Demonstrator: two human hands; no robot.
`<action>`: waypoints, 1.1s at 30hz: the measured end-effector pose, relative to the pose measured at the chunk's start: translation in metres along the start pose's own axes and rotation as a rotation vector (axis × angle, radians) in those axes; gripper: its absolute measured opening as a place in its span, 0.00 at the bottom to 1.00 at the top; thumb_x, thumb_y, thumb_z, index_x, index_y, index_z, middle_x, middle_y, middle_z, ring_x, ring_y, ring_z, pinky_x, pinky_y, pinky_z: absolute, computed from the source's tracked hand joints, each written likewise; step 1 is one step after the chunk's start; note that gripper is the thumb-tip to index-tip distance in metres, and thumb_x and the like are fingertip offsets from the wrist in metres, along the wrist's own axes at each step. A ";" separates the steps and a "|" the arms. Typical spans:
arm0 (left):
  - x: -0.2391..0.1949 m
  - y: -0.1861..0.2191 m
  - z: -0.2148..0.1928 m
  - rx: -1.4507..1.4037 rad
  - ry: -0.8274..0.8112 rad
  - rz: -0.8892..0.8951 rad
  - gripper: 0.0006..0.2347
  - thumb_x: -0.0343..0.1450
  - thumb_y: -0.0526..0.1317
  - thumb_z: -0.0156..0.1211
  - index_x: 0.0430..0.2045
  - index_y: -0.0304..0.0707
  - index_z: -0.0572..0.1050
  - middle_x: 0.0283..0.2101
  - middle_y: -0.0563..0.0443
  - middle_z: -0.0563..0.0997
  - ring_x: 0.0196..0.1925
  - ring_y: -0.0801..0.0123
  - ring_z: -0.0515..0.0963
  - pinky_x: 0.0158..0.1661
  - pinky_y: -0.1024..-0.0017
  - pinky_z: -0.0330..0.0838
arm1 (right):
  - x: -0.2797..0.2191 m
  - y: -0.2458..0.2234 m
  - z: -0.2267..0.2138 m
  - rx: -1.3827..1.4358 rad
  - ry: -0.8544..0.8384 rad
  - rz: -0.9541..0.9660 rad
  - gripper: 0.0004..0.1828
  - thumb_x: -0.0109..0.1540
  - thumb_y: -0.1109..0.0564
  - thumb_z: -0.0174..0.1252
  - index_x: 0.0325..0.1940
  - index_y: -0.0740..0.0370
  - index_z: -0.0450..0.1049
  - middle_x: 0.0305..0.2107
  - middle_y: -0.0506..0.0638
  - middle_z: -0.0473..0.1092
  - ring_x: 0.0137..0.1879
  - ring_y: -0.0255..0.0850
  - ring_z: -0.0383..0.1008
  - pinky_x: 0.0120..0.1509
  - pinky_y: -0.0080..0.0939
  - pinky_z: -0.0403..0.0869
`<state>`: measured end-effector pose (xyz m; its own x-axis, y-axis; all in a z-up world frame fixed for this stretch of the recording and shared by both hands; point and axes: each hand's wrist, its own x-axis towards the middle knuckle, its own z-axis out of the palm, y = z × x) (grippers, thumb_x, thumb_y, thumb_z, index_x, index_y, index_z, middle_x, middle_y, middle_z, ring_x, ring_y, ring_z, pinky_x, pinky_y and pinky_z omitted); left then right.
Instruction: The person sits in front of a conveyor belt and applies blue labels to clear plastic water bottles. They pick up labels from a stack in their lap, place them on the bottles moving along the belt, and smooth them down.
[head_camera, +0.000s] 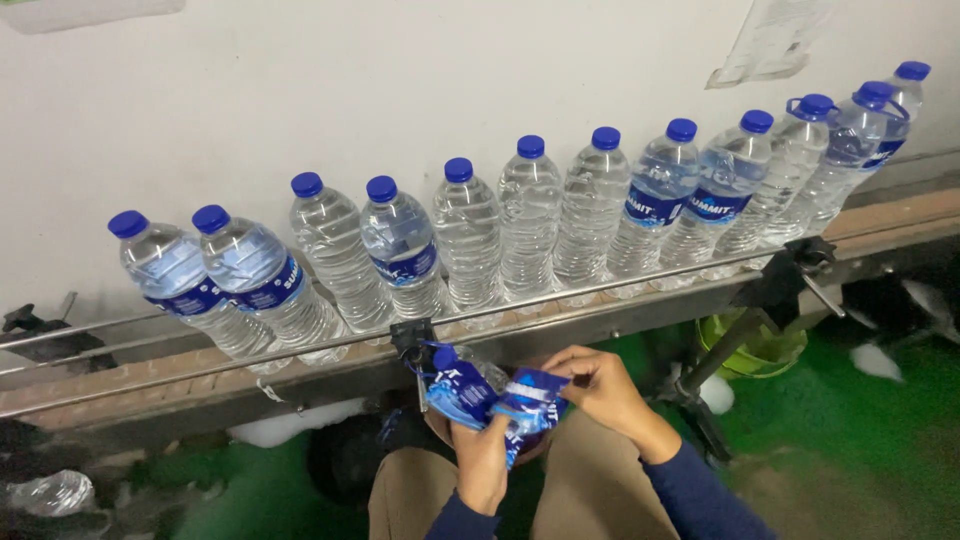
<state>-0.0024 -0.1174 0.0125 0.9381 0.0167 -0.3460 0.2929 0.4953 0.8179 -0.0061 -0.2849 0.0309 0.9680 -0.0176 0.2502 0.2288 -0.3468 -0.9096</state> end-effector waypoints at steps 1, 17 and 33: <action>0.002 -0.001 0.000 0.024 0.057 -0.003 0.22 0.58 0.32 0.61 0.47 0.36 0.66 0.46 0.46 0.74 0.48 0.57 0.74 0.47 0.60 0.70 | -0.002 -0.002 -0.008 0.230 -0.157 -0.041 0.06 0.47 0.65 0.63 0.27 0.61 0.79 0.28 0.50 0.74 0.34 0.37 0.73 0.39 0.34 0.71; -0.025 -0.021 0.006 -0.070 -0.589 -0.371 0.18 0.66 0.36 0.48 0.46 0.19 0.66 0.41 0.29 0.78 0.41 0.44 0.79 0.43 0.57 0.73 | 0.209 -0.025 -0.220 -1.176 0.488 -0.435 0.31 0.43 0.47 0.73 0.44 0.67 0.77 0.54 0.66 0.60 0.60 0.62 0.51 0.58 0.61 0.56; -0.007 -0.027 0.002 0.264 -0.229 -0.242 0.24 0.57 0.38 0.66 0.49 0.42 0.69 0.50 0.50 0.78 0.52 0.57 0.75 0.56 0.59 0.71 | 0.129 0.032 -0.203 -0.492 0.635 0.061 0.69 0.54 0.66 0.69 0.63 0.40 0.12 0.67 0.69 0.27 0.74 0.58 0.28 0.72 0.61 0.39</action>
<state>-0.0163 -0.1323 -0.0062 0.8445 -0.2812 -0.4558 0.5192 0.2209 0.8256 0.1050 -0.4887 0.1017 0.7000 -0.5285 0.4803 -0.0369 -0.6985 -0.7146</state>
